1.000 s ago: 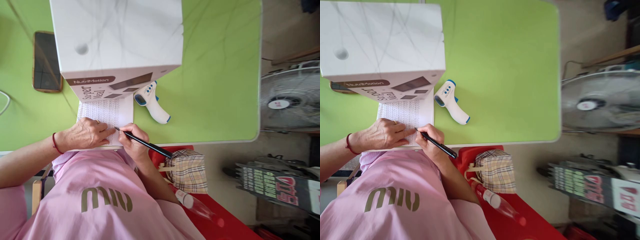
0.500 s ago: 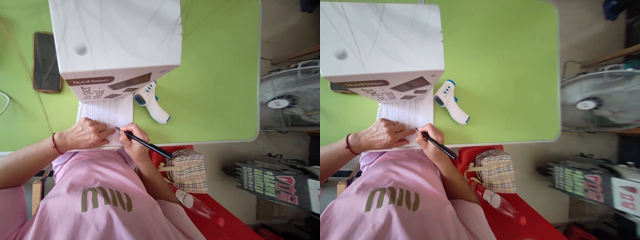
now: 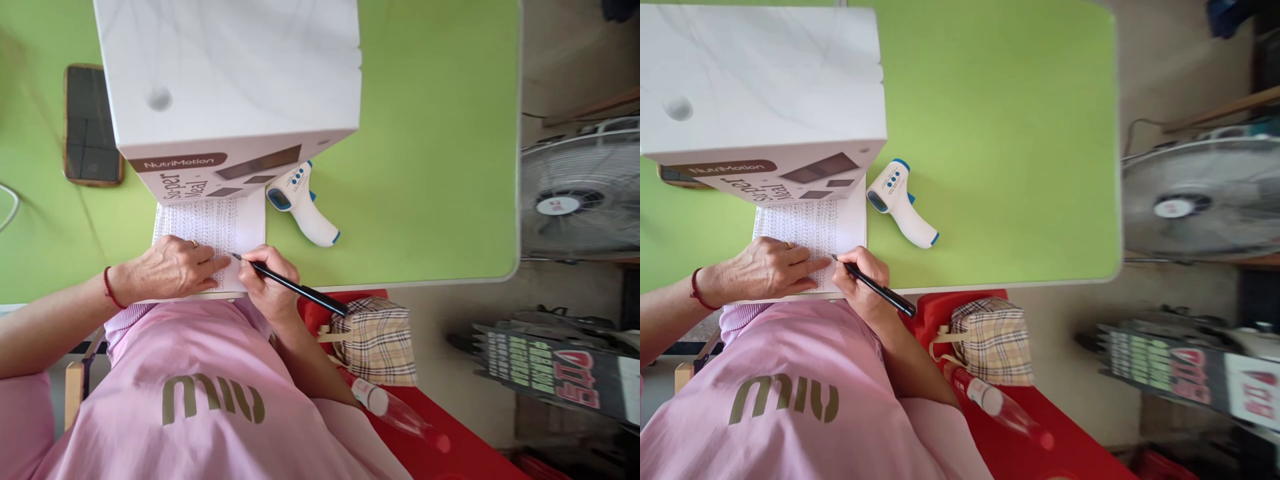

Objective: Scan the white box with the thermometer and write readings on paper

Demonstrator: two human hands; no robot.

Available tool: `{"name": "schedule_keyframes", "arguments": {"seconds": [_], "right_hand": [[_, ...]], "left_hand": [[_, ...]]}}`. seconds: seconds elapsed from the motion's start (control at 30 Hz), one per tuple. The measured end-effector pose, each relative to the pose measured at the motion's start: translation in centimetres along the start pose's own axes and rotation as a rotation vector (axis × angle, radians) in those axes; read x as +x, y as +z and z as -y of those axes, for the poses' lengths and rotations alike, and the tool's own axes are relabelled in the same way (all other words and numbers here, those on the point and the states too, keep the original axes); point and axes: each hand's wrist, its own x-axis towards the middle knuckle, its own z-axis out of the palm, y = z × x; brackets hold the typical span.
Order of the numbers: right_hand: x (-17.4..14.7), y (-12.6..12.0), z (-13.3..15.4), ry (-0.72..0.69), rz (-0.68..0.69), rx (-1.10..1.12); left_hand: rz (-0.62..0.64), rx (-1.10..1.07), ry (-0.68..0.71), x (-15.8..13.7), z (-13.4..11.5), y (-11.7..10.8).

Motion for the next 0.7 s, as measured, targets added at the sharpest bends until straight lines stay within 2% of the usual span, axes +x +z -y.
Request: {"name": "schedule_keyframes", "arguments": {"seconds": [0.53, 0.7], "right_hand": [[0.00, 0.00, 0.13, -0.010, 0.003, -0.044], [-0.30, 0.06, -0.03, 0.020, -0.063, -0.006]], "left_hand": [[0.064, -0.009, -0.010, -0.25, 0.05, 0.19], [0.030, -0.007, -0.005, -0.18, 0.07, 0.16]]}}
